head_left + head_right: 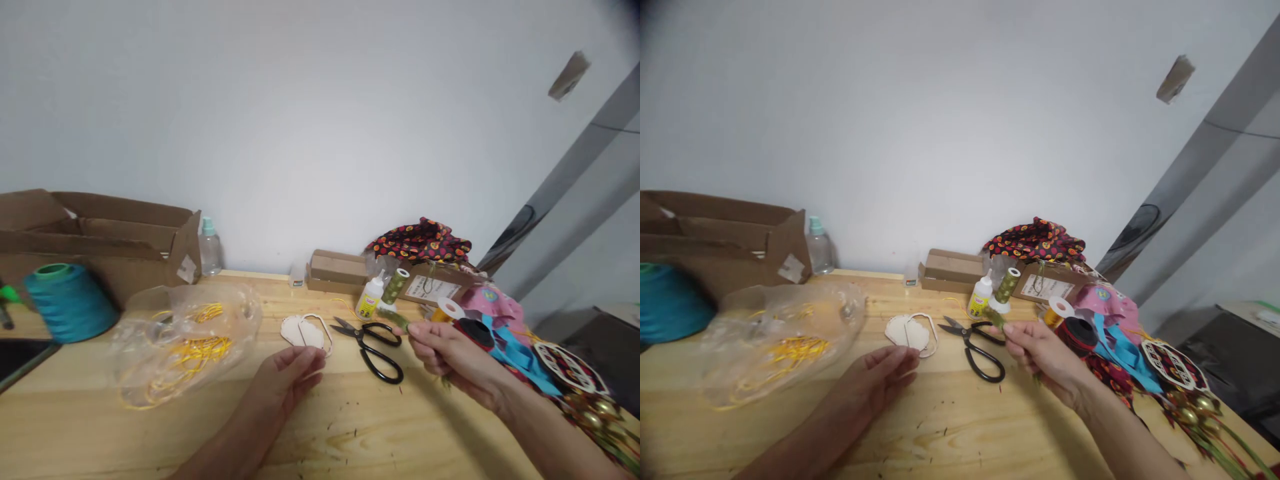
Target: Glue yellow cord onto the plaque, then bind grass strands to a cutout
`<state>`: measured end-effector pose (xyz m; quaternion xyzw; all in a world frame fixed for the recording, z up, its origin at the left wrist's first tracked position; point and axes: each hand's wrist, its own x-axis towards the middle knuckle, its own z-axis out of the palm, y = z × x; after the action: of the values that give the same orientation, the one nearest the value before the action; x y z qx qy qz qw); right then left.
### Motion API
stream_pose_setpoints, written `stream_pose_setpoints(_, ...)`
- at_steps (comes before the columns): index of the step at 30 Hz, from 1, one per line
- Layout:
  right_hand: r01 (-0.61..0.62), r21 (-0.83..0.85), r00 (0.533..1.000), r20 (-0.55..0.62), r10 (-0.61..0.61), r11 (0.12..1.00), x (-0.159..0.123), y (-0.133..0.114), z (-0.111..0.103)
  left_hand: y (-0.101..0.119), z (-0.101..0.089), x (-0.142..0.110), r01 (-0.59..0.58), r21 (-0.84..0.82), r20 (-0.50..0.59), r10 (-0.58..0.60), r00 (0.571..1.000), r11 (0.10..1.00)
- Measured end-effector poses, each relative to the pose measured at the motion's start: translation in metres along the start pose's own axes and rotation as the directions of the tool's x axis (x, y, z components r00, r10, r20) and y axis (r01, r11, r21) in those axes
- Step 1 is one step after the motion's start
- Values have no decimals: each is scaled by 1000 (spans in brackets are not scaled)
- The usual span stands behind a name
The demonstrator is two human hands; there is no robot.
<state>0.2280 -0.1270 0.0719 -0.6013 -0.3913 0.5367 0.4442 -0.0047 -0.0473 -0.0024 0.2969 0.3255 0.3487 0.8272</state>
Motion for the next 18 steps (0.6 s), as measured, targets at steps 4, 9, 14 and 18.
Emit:
stream_pose_setpoints(4,-69,-13,992,102,70,998,4,8,32,-6,6,-5,-62,268,192,10,981,961)
stream_pose_setpoints(9,-100,-21,975,197,102,995,2,16,66,-18,11,-16,39,332,341,-159,926,943)
stream_pose_setpoints(14,-75,-41,949,305,84,996,-2,28,76,-16,12,-16,93,163,305,-139,942,982)
stream_pose_setpoints(18,-97,-48,948,300,107,994,-1,37,74,-11,9,-12,32,95,201,-51,978,995)
